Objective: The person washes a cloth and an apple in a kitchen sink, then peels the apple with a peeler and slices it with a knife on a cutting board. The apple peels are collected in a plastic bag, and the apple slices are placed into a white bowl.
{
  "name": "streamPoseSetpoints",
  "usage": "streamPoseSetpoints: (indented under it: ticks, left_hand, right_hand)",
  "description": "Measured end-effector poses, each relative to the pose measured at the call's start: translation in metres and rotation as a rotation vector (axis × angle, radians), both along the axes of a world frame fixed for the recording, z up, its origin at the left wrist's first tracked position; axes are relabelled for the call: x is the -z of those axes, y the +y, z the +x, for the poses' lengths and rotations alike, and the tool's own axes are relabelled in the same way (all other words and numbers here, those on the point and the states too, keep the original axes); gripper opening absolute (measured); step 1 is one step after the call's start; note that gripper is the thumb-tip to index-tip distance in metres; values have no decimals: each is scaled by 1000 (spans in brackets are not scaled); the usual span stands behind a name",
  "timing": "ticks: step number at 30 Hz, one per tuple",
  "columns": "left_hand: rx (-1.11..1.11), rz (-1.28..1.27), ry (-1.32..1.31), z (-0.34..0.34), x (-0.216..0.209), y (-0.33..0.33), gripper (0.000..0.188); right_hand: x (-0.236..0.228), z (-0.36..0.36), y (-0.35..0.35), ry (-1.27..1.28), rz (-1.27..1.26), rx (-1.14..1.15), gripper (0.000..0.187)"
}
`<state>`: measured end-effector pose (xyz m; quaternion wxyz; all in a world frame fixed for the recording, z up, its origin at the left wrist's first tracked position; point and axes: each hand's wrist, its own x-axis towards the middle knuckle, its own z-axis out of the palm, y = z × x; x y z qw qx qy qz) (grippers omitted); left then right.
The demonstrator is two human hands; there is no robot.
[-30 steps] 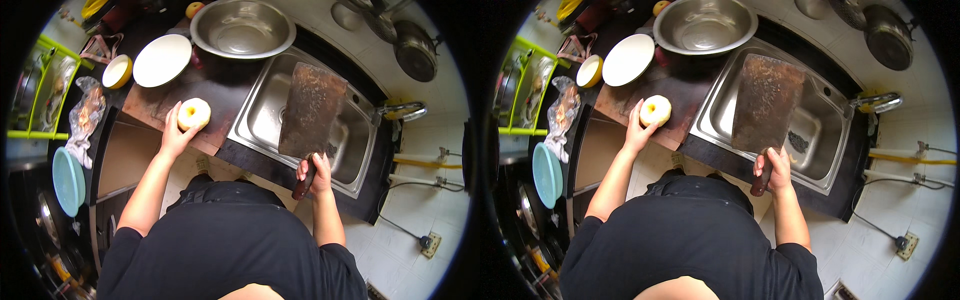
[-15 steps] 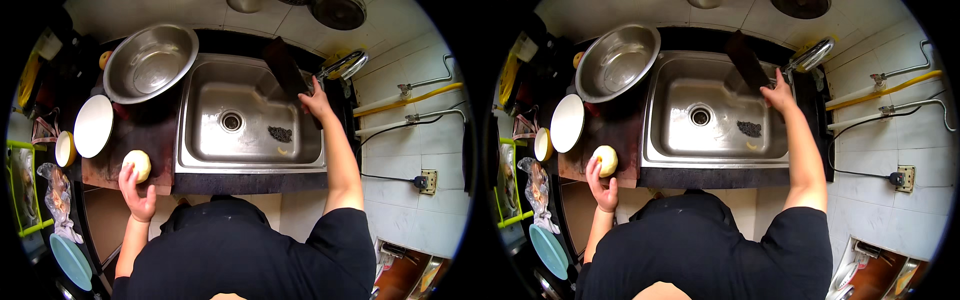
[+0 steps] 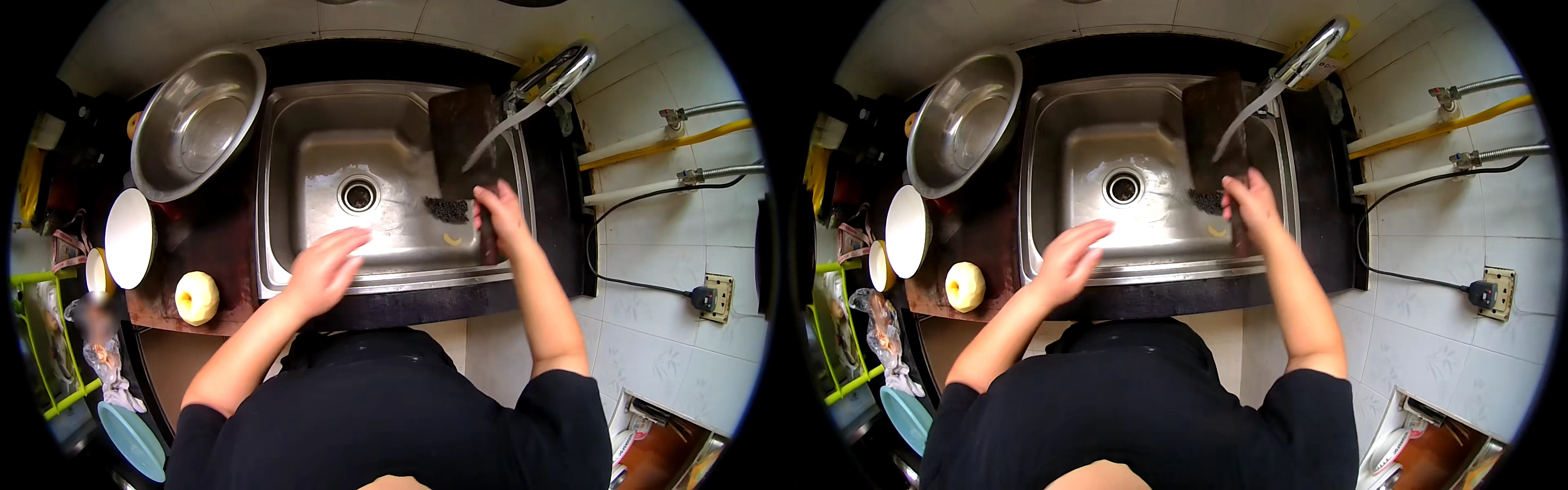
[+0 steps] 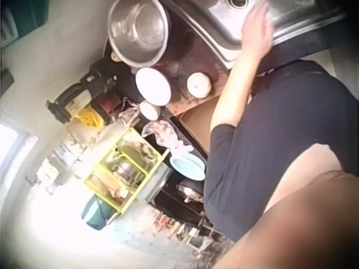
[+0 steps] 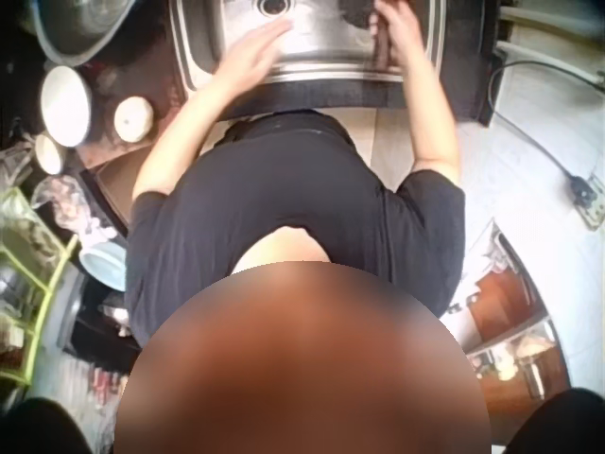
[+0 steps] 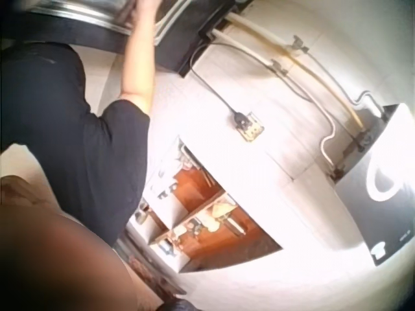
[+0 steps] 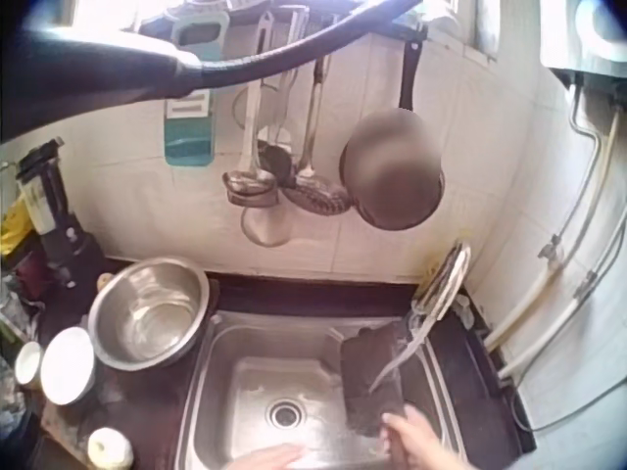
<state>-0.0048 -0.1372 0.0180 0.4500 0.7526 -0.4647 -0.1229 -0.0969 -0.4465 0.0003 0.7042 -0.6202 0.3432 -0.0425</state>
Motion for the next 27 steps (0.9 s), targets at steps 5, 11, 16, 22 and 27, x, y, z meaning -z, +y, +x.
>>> streamPoseSetpoints:
  ticks: [5, 11, 16, 22, 27]
  left_hand:
    - [386, 132, -68, -9, 30, -137, 62]
    - [276, 234, -310, 19, 64, -211, 61]
    - [113, 310, -297, 54, 66, -228, 59]
    - [66, 401, -292, 44, 82, -208, 64]
    - [155, 324, -41, 18, 99, -173, 58]
  right_hand:
    - [30, -19, 58, -20, 599, 388, 21]
    - [21, -49, 73, 56, 585, 229, 57]
    - [8, -54, 72, 22, 517, 195, 58]
    - [12, -32, 66, 14, 443, 230, 51]
    - [16, -4, 48, 52, 230, 149, 29]
